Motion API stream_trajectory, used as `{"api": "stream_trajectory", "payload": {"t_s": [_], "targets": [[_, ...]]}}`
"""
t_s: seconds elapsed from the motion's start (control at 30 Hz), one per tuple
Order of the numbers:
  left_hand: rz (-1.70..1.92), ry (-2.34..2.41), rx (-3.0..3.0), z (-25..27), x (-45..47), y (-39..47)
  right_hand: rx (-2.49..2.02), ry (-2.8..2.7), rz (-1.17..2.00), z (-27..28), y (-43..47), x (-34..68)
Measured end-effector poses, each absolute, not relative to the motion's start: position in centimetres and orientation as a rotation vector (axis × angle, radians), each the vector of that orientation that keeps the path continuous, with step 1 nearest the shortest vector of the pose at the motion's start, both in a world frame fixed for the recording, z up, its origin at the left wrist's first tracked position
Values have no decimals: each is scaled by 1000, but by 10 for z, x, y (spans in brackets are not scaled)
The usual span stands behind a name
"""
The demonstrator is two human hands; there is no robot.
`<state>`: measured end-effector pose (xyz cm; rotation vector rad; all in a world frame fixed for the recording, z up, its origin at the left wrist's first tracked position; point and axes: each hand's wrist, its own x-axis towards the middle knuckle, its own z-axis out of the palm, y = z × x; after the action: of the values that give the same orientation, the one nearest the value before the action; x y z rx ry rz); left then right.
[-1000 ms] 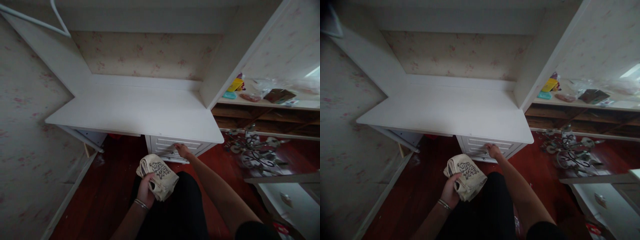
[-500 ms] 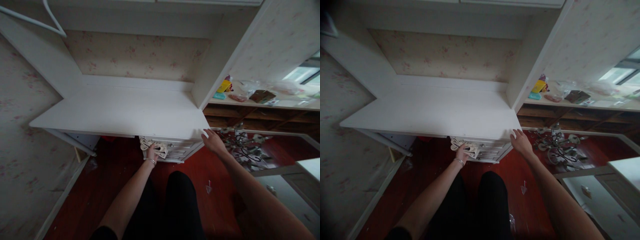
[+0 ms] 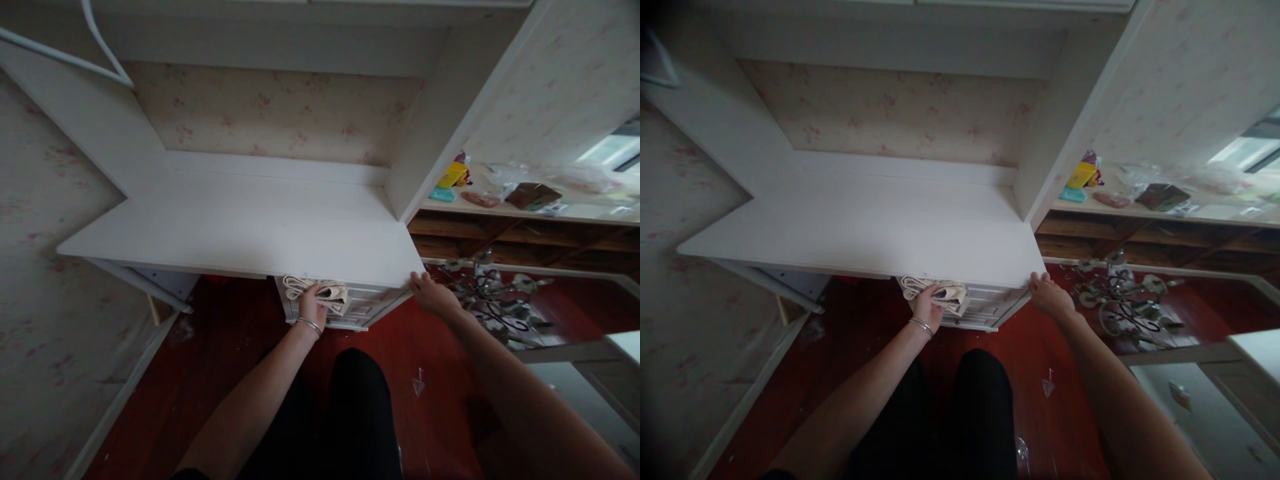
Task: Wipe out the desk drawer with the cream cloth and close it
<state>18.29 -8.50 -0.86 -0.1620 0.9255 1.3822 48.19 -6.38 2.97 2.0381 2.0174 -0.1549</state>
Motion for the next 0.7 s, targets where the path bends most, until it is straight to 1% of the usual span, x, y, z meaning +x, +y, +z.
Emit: {"api": "stream_trajectory", "payload": {"t_s": [0.1,0.2,0.4,0.53,0.7], "targets": [[1304,834,-171,3,220,-93,2068,1985,-130,32,-65,479],[1227,743,-160,-1,268,-95,2055,1982,-145,32,-65,478],[1051,679,-142,-49,348,-85,2097,1964,-152,28,-64,479],[964,794,-147,-85,358,-84,2116,1965,-162,25,-64,480],[1010,939,-174,-118,322,-83,2142,1950,-224,25,-62,483]]}}
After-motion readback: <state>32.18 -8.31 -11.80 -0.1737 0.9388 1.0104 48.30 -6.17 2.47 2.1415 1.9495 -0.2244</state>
